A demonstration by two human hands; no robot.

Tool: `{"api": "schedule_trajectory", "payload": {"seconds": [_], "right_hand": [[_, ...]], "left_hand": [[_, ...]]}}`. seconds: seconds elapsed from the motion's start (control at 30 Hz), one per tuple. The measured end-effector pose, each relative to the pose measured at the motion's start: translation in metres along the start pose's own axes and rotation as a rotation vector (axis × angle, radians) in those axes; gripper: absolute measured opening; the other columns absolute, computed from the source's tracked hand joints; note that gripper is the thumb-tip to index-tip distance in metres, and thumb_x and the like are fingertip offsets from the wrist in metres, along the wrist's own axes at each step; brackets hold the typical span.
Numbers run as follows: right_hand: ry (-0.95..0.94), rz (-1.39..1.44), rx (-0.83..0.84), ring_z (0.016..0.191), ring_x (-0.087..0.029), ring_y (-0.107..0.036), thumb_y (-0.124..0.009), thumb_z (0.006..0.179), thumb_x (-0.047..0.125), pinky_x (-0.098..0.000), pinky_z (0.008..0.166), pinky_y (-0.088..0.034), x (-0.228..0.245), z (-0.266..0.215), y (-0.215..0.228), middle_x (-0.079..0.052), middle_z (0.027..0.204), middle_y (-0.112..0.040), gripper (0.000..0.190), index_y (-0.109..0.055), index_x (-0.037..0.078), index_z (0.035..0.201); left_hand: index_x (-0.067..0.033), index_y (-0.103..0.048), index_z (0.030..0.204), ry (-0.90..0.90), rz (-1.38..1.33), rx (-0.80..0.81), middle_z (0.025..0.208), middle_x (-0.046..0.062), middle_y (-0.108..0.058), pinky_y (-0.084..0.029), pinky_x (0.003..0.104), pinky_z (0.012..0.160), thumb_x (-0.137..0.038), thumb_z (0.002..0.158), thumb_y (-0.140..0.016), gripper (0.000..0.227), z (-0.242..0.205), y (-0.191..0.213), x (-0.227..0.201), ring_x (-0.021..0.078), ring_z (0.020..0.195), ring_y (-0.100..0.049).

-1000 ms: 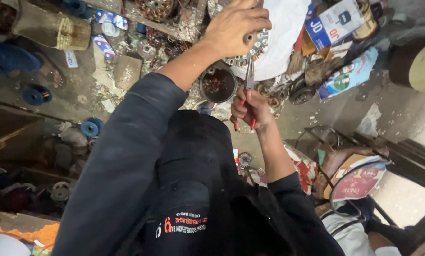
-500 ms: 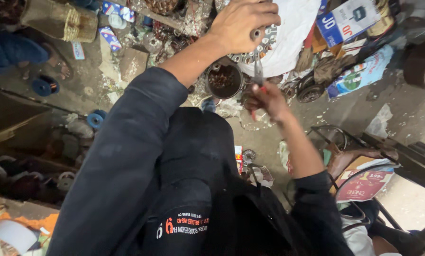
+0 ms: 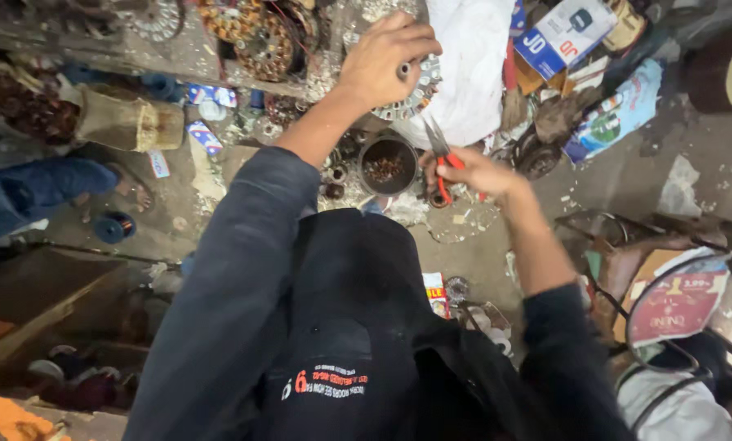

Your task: The person uses pliers to pull copper coils out of a circular metal stator component. They repeatedly grip the coils and extract them, dropping the pieces into a container below. The task is performed in a cluttered workshop environment.

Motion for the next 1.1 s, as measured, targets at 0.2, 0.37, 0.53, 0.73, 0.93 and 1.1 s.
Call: {"api": "schedule_trajectory", "payload": {"seconds": [0.2,0.37,0.53,0.73,0.93,1.1], "right_hand": [[0.024,0.268,-0.426,0.097,-0.017,-0.067,-0.048,0.109,0.03,-0.0297,0.083,-0.055,-0.052,-0.024,-0.044,-0.01,0.107,-0.071,0.042,-0.052,0.006,0.142],[0.027,0.143,-0.4,0.104,-0.021,-0.071,-0.045,0.108,0.031,-0.0323,0.082,-0.057,-0.04,-0.015,-0.041,-0.013,0.115,-0.072,0.041,-0.048,0.005,0.139],[-0.047,0.105,-0.272,0.104,-0.02,-0.073,-0.047,0.106,0.031,-0.0316,0.084,-0.06,-0.014,0.005,-0.024,-0.014,0.121,-0.072,0.038,-0.051,0.004,0.131],[-0.069,0.23,-0.296,0.081,-0.023,-0.072,-0.05,0.108,0.033,-0.037,0.076,-0.063,-0.006,0.015,-0.013,-0.009,0.091,-0.067,0.033,-0.059,0.003,0.119],[0.028,0.592,-0.134,0.066,-0.021,-0.052,-0.054,0.111,0.036,-0.035,0.063,-0.05,0.002,0.017,-0.03,-0.004,0.073,-0.048,0.029,-0.046,0.011,0.099],[0.0,0.609,0.071,0.063,-0.023,-0.055,-0.055,0.103,0.043,-0.0387,0.057,-0.052,0.001,0.021,-0.033,-0.005,0.07,-0.05,0.033,-0.048,0.011,0.096]], "left_hand": [[-0.0146,-0.077,0.113,0.031,-0.019,0.022,0.126,0.002,-0.071,-0.047,0.039,0.107,-0.004,0.084,-0.062,0.034,0.002,-0.007,0.006,0.023,0.117,-0.058],[-0.0155,-0.078,0.113,0.025,-0.016,0.01,0.127,0.002,-0.071,-0.047,0.04,0.106,-0.005,0.083,-0.062,0.036,0.002,-0.004,0.005,0.0235,0.117,-0.059],[-0.0149,-0.078,0.113,0.013,-0.004,0.007,0.126,0.003,-0.071,-0.047,0.041,0.105,-0.006,0.081,-0.064,0.036,0.003,-0.004,0.004,0.0239,0.116,-0.059],[-0.0153,-0.078,0.112,0.029,-0.032,-0.017,0.125,0.002,-0.071,-0.047,0.04,0.106,-0.006,0.081,-0.064,0.035,0.001,0.001,0.002,0.0249,0.116,-0.058],[-0.0157,-0.078,0.111,0.036,-0.017,0.016,0.124,0.0,-0.071,-0.046,0.041,0.105,-0.005,0.083,-0.063,0.034,0.002,-0.004,0.002,0.0243,0.115,-0.059],[-0.0158,-0.077,0.114,0.008,-0.012,0.016,0.127,0.001,-0.07,-0.046,0.04,0.106,-0.004,0.084,-0.062,0.036,0.001,-0.003,0.0,0.0242,0.118,-0.058]]}}
Point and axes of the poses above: each hand's wrist, its own z-axis towards the middle knuckle, its own y-axis out of the back of the hand, x = y × z, the point moved 9 cm from there along z, towards the middle knuckle
